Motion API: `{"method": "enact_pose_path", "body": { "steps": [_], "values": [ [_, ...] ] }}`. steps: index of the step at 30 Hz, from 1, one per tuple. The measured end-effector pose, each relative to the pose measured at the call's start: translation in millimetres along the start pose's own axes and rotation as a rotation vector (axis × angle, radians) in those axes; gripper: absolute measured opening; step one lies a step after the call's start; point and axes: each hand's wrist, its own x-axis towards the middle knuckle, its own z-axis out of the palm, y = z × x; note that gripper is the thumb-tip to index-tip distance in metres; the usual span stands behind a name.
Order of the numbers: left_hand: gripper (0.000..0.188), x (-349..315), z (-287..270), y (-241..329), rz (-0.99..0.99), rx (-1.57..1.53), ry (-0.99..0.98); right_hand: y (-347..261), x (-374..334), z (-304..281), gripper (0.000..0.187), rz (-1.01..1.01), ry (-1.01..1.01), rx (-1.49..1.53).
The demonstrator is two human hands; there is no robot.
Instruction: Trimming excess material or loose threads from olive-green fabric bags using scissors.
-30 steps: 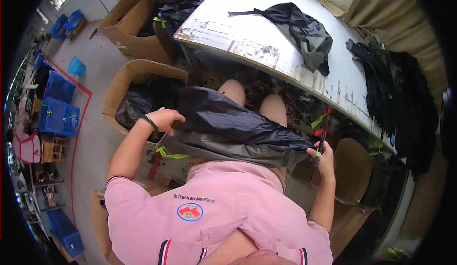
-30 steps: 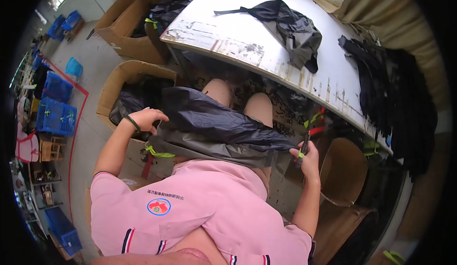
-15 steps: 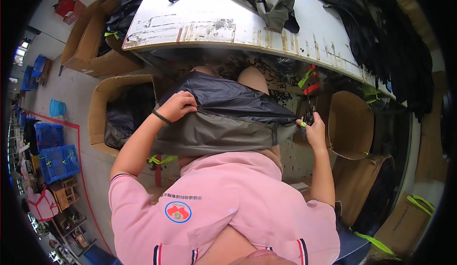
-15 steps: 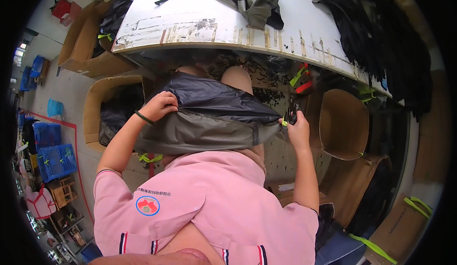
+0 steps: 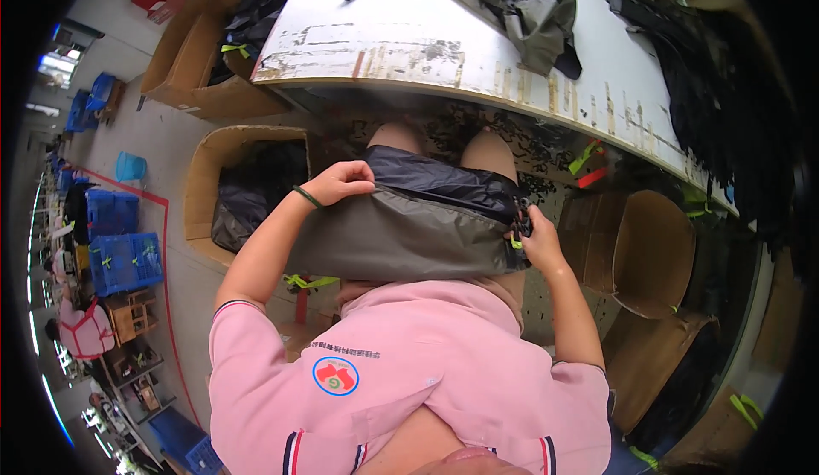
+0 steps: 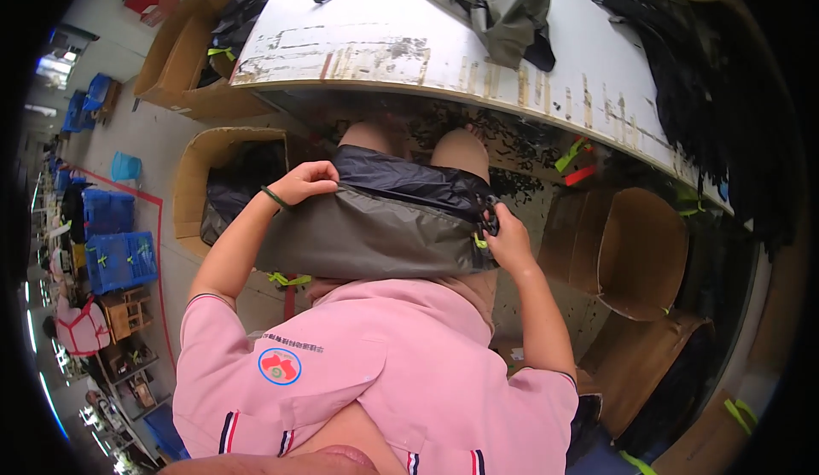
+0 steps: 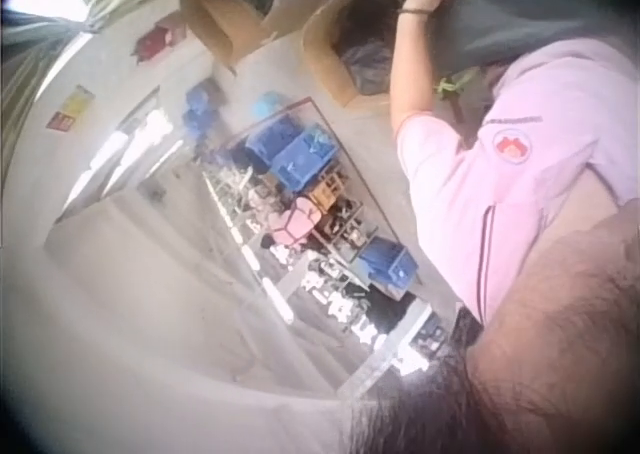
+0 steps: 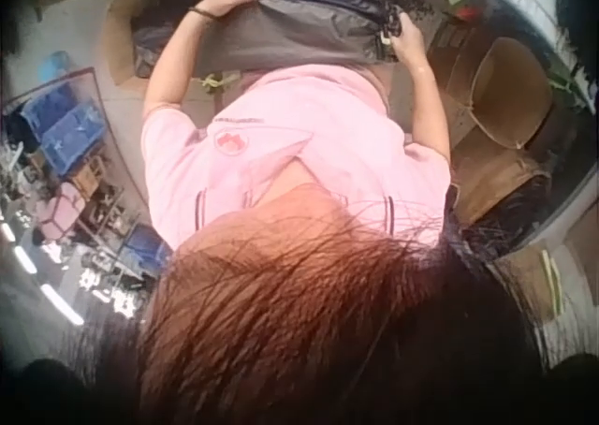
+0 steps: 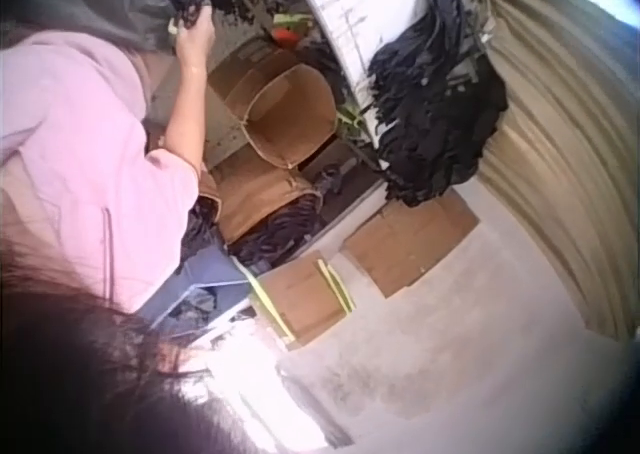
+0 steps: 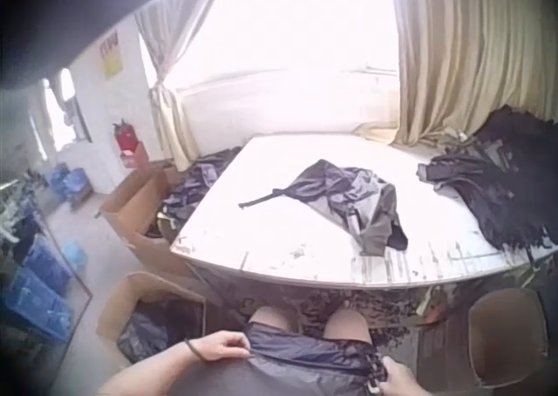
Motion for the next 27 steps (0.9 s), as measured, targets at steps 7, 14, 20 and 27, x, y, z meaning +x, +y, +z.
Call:
{"method": "enact_pose_path", "body": {
  "steps": [7, 14, 20, 27],
  "values": [
    [0.026, -14.3, 3.4, -0.8, 0.043, 0.096, -0.057, -15.7, 11.2, -36.0, 0.029, 0.090, -0.176, 0.133],
    [0.023, -20.6, 12.8, -1.5, 0.198, -0.101, 0.037, -55.4, 38.9, -37.8, 0.037, -0.013, -0.197, -0.074],
    [0.014, -16.3, -3.1, 0.2, 0.199, -0.007, 0.211, -68.4, 48.9, -31.7, 0.028, -0.127, -0.217, -0.377],
    [0.036, 0.0, 8.4, 58.2, 0.573, 0.870, 0.872, -84.0, 45.4, -47.9, 0.021, -0.097, 0.026, -0.078]
  ]
}}
